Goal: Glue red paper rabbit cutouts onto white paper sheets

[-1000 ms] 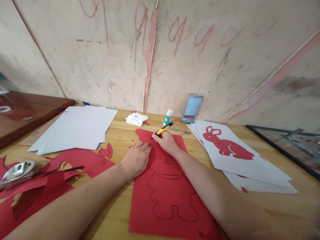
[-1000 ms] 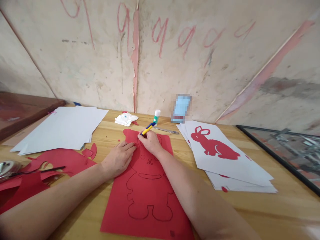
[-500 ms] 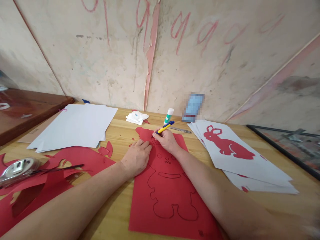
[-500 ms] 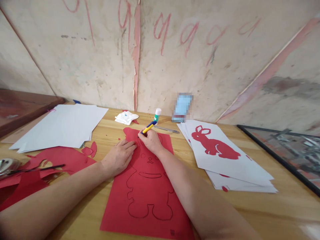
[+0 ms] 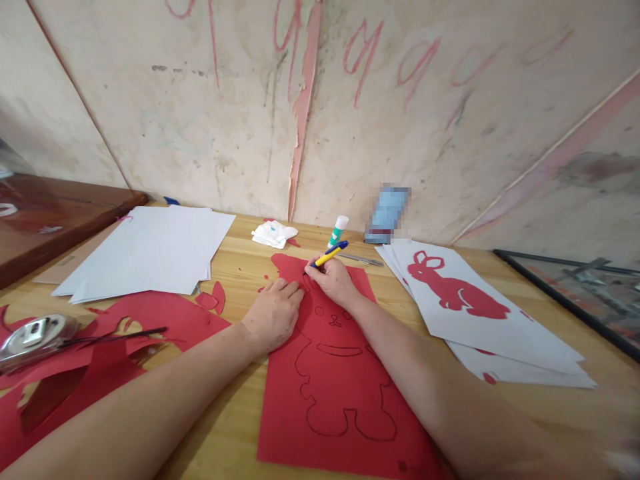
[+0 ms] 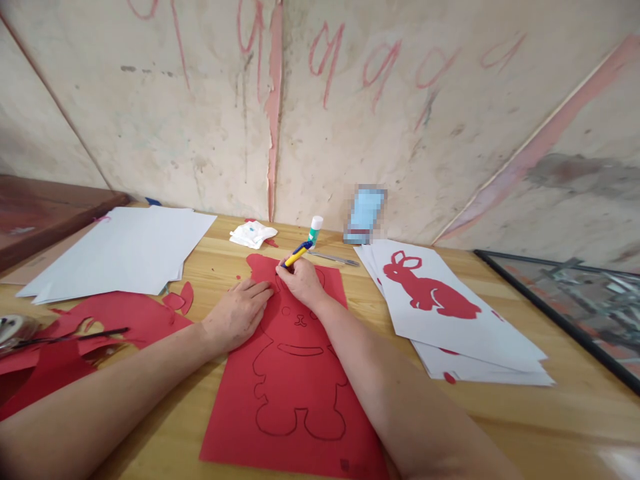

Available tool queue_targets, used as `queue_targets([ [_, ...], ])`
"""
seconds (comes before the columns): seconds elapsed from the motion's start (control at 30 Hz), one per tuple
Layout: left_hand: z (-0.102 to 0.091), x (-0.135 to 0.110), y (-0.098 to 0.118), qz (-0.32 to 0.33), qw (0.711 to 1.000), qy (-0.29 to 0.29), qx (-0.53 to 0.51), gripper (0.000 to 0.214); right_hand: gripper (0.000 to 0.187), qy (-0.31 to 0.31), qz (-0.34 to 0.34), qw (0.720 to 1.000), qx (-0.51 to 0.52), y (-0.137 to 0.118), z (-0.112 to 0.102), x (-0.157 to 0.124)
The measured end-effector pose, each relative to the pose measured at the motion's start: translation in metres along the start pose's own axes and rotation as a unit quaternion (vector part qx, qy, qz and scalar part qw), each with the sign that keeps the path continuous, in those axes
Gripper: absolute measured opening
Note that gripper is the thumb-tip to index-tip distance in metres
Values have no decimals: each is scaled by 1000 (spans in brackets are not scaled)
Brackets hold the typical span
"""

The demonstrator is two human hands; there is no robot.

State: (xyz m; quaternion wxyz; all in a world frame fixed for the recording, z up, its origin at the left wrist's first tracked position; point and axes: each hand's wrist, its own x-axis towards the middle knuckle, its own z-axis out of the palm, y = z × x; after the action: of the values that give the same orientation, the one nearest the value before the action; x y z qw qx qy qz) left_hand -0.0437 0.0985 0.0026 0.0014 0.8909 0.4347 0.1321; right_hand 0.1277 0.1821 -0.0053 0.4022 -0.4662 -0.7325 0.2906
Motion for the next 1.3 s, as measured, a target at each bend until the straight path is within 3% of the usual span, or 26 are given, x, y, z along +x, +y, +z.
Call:
queue_targets([
  [1.3, -2, 0, 0, -3, 1000, -10, 13, 26, 13, -10, -1, 1000, 11, -1, 0, -1],
])
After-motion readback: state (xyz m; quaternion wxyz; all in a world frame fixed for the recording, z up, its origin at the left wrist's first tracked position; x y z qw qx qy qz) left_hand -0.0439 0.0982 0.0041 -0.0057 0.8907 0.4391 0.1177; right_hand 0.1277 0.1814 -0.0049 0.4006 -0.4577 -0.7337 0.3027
